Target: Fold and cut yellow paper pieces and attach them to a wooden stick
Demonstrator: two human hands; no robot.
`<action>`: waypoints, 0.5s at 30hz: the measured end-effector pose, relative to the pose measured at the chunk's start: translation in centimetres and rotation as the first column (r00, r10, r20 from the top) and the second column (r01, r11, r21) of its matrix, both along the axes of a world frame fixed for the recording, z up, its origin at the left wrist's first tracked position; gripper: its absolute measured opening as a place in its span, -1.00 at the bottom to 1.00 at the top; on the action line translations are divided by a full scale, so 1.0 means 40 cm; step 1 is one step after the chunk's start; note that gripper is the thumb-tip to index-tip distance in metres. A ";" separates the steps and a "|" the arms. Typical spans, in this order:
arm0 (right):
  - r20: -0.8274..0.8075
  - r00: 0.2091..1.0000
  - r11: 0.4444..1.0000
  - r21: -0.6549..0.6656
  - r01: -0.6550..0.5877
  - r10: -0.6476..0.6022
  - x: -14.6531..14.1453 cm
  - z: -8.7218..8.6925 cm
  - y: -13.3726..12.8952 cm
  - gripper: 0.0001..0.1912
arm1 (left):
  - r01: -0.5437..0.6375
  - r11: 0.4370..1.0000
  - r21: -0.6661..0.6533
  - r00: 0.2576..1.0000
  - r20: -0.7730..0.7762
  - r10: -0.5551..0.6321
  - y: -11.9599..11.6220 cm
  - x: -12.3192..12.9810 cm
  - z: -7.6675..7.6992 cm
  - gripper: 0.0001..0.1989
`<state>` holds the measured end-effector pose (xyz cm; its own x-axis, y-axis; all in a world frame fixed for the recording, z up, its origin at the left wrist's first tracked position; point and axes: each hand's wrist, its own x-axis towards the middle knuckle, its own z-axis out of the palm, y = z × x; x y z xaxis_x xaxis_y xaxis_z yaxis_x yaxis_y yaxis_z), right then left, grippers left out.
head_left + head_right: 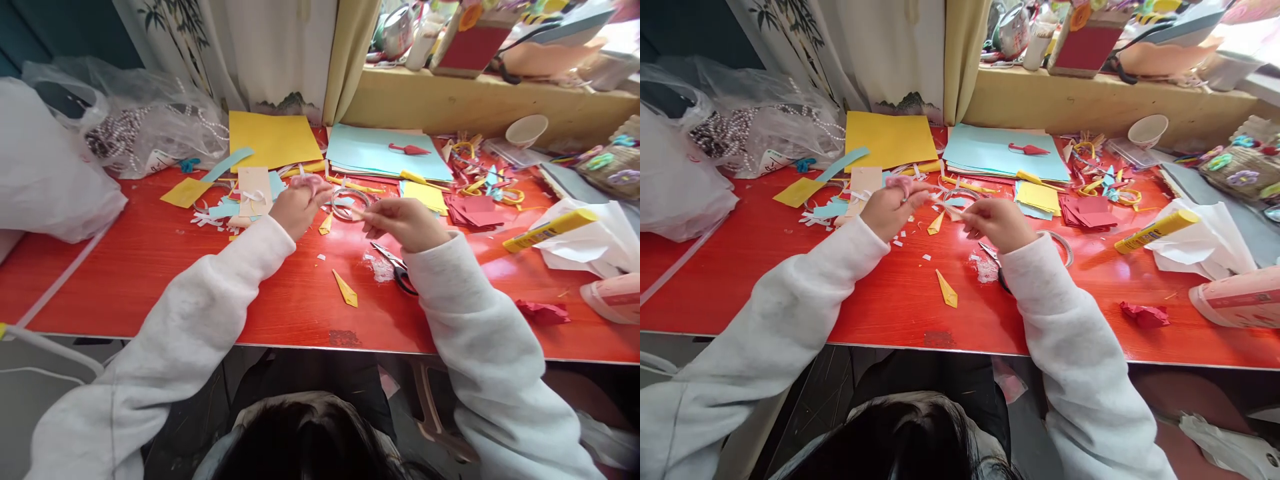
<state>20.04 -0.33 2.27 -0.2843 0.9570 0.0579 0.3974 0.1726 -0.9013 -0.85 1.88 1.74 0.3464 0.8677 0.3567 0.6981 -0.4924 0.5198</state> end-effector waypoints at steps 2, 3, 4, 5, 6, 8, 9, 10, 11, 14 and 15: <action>-0.088 0.984 0.984 0.072 0.161 -0.155 0.044 0.005 0.023 -0.68 | -0.002 0.996 0.088 0.997 -0.079 0.009 0.042 0.021 -0.010 -0.70; -0.130 0.969 0.967 0.117 0.227 -0.212 0.064 0.006 0.033 -0.69 | 0.020 0.996 0.090 0.995 -0.095 -0.011 0.061 0.035 -0.018 -0.75; -0.153 0.953 0.944 0.167 0.285 -0.261 0.081 0.007 0.042 -0.70 | 0.057 0.993 0.100 0.992 -0.119 -0.045 0.078 0.052 -0.028 -0.79; -0.159 0.942 0.920 0.217 0.327 -0.297 0.094 0.007 0.049 -0.72 | 0.094 0.990 0.109 0.976 -0.208 -0.070 0.091 0.070 -0.037 -0.80; -0.159 0.933 0.897 0.265 0.354 -0.322 0.103 0.008 0.054 -0.74 | 0.103 0.989 0.102 0.959 -0.273 -0.072 0.100 0.087 -0.045 -0.77; -0.164 0.930 0.862 0.349 0.367 -0.330 0.111 0.010 0.061 -0.78 | 0.144 0.982 0.126 0.932 -0.350 -0.092 0.110 0.116 -0.055 -0.80; -0.169 0.933 0.852 0.382 0.358 -0.317 0.112 0.011 0.063 -0.80 | 0.167 0.977 0.134 0.922 -0.373 -0.106 0.112 0.126 -0.057 -0.82; -0.178 0.938 0.847 0.405 0.345 -0.297 0.112 0.013 0.064 -0.81 | 0.194 0.971 0.143 0.913 -0.387 -0.125 0.114 0.133 -0.058 -0.82; -0.186 0.943 0.846 0.417 0.331 -0.277 0.112 0.014 0.065 -0.82 | 0.217 0.965 0.148 0.908 -0.394 -0.144 0.115 0.136 -0.060 -0.81; -0.224 0.945 0.868 0.387 0.311 -0.238 0.114 0.014 0.069 -0.81 | 0.248 0.961 0.125 0.926 -0.321 -0.198 0.120 0.136 -0.070 -0.86; -0.246 0.942 0.879 0.366 0.307 -0.227 0.116 0.012 0.070 -0.81 | 0.255 0.961 0.106 0.938 -0.269 -0.219 0.123 0.134 -0.075 -0.88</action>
